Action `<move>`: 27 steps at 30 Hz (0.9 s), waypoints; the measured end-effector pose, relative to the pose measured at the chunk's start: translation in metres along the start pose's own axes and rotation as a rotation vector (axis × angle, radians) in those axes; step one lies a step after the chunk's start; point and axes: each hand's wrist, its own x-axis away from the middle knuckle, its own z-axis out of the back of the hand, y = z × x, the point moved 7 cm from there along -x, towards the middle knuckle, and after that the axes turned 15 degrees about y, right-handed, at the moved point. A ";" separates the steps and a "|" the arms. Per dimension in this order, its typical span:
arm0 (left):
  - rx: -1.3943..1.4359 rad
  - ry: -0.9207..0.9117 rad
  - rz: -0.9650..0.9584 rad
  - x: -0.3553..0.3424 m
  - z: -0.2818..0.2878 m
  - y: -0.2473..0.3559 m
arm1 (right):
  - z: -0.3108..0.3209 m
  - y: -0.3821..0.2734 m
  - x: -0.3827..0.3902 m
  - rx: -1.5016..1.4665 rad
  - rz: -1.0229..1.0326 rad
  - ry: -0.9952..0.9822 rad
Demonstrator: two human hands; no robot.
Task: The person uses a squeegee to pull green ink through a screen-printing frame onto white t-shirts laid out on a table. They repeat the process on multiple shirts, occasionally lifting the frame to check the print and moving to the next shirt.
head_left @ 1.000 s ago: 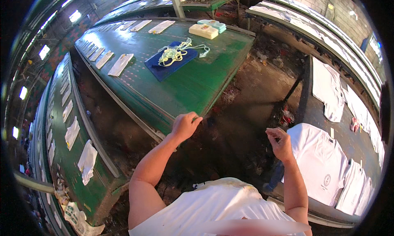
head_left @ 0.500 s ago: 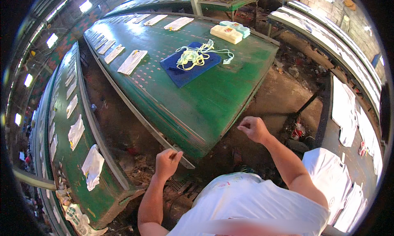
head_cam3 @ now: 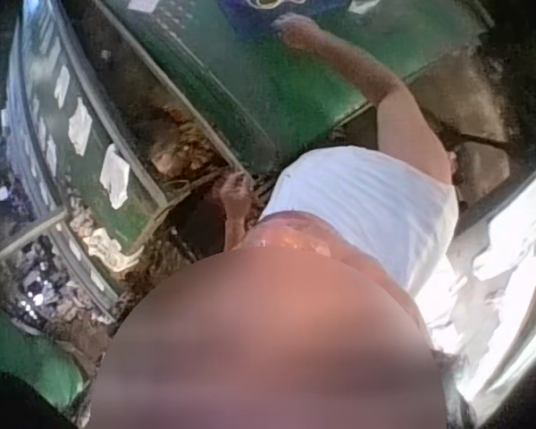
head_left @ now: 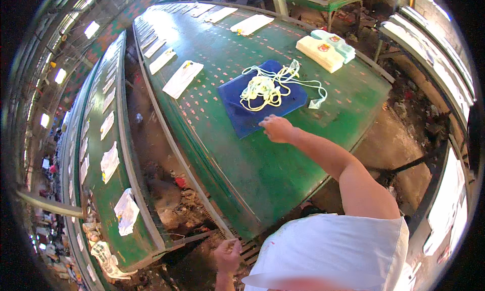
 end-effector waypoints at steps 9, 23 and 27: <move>-0.146 0.074 -0.087 0.037 -0.039 0.049 | -0.044 0.049 -0.060 0.199 -0.033 0.142; 0.055 -0.120 -1.067 -0.083 -0.155 0.201 | 0.145 -0.211 0.133 -1.393 0.393 -0.138; 0.606 -0.351 -0.258 -0.112 -0.134 0.165 | 0.174 -0.180 0.135 -1.222 0.319 -0.177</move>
